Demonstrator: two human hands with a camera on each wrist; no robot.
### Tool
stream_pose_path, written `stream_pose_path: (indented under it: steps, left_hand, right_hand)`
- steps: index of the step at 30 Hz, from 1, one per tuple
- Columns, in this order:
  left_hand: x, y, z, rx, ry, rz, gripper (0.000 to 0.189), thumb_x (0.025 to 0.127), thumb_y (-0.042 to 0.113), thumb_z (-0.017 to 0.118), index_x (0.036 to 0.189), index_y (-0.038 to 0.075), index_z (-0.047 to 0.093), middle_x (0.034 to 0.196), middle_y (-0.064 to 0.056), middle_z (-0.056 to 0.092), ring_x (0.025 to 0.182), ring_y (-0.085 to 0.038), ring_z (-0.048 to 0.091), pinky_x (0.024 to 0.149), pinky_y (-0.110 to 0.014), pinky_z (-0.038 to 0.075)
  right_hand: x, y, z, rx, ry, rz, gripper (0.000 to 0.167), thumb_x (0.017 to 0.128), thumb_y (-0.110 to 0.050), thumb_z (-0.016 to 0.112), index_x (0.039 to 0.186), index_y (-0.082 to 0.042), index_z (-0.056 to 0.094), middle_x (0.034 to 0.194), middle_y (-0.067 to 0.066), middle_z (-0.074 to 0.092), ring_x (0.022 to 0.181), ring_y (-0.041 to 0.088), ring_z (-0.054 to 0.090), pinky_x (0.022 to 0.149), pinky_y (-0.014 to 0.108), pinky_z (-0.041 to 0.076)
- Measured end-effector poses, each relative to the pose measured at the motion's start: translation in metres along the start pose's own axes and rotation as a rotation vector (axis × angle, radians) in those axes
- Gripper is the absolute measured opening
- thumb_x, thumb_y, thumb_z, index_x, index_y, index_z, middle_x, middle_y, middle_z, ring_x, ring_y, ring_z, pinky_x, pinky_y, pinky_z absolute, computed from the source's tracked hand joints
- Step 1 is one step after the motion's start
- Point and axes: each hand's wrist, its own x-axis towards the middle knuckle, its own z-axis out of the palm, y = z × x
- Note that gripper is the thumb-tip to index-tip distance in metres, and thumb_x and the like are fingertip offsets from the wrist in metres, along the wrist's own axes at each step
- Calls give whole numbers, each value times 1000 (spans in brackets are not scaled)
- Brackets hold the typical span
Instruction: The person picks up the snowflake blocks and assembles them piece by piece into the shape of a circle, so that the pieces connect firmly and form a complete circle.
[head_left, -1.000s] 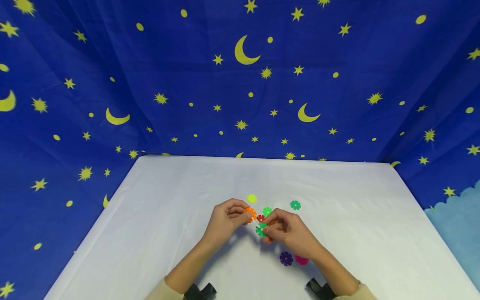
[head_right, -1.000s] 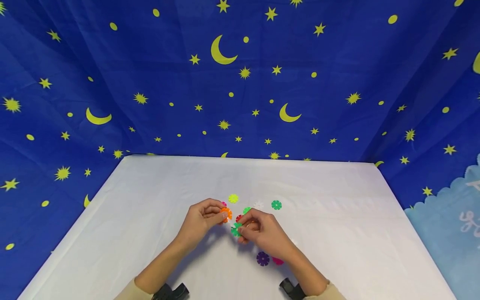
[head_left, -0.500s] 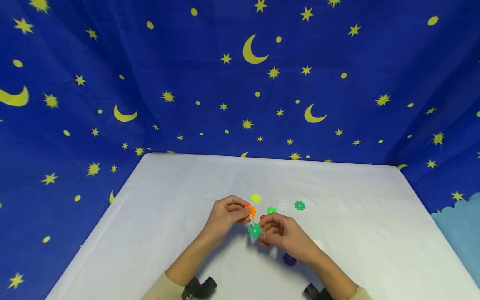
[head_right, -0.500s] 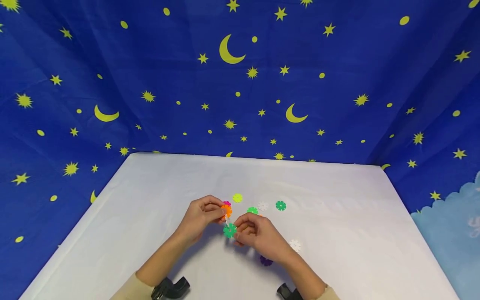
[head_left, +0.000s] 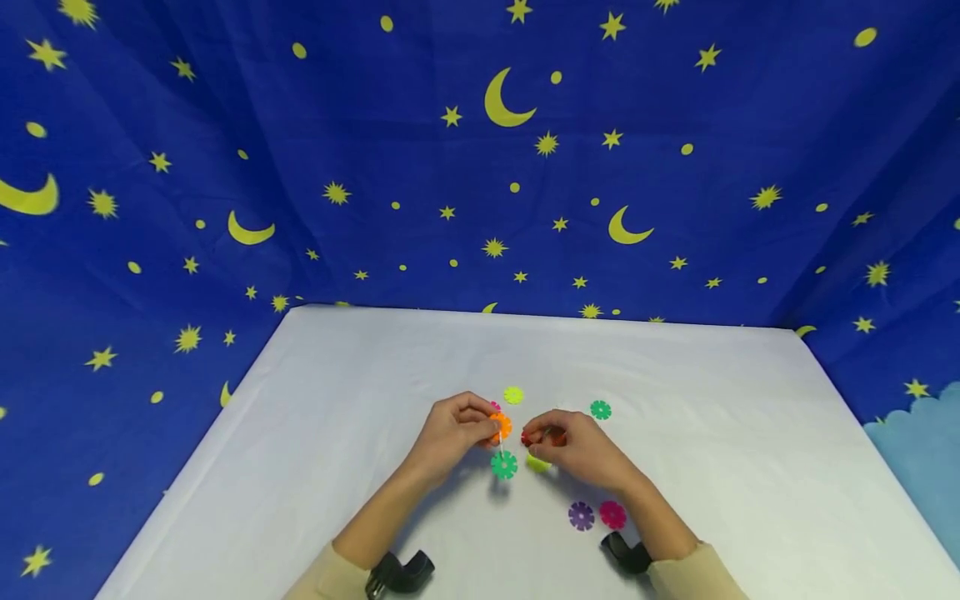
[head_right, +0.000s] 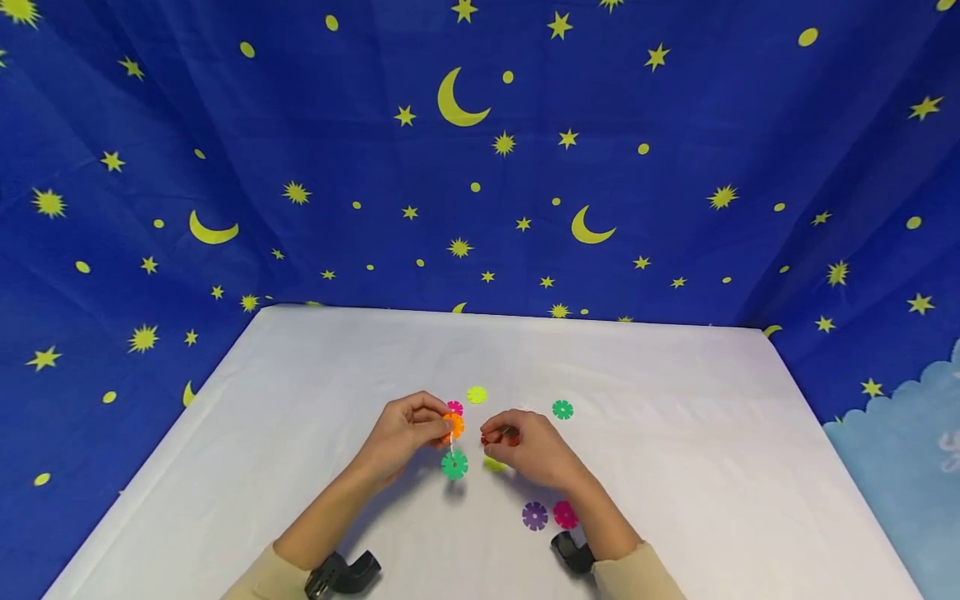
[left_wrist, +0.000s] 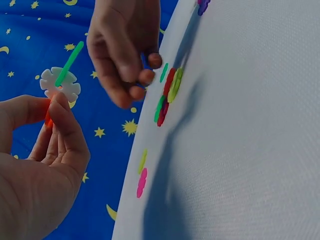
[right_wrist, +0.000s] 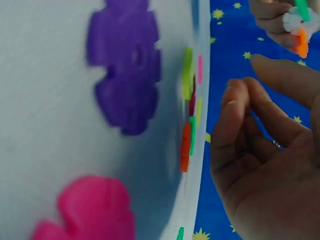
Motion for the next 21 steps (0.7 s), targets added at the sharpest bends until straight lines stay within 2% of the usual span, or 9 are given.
stream_pose_path:
  steps: [4, 7, 16, 19, 21]
  left_hand:
    - [0, -1, 0, -2, -12, -5, 19, 84, -1, 69, 99, -8, 61, 83, -14, 66, 69, -21, 64, 67, -31, 56]
    - [0, -1, 0, 11, -14, 5, 17, 84, -1, 68, 97, -7, 61, 82, -14, 66, 68, -21, 63, 66, -31, 56]
    - [0, -1, -1, 23, -46, 4, 15, 84, 0, 68, 95, -7, 59, 80, -14, 66, 66, -21, 64, 65, -32, 57]
    - [-1, -2, -1, 22, -50, 4, 15, 84, -1, 67, 95, -7, 59, 78, -14, 65, 65, -21, 64, 65, -33, 57]
    - [-1, -3, -1, 23, -49, 1, 15, 84, -2, 67, 95, -7, 59, 78, -14, 65, 65, -21, 64, 65, -33, 57]
  right_hand:
    - [-2, 4, 2, -191, -8, -40, 26, 82, -11, 75, 107, -14, 70, 95, -8, 63, 80, 10, 55, 71, 27, 49]
    - [-2, 5, 2, -260, -28, -69, 28, 79, -9, 77, 105, -16, 72, 91, -8, 60, 79, 11, 52, 69, 27, 47]
    - [-3, 5, 1, -346, -69, -81, 25, 79, -14, 78, 103, -16, 72, 85, -7, 54, 76, 10, 48, 66, 27, 44]
    - [-3, 6, 0, -325, -83, -97, 20, 80, -13, 77, 98, -18, 70, 85, -8, 54, 76, 10, 48, 67, 27, 43]
    - [-3, 7, -1, -272, -97, -111, 16, 82, -11, 75, 94, -20, 68, 84, -9, 56, 76, 10, 50, 67, 27, 45]
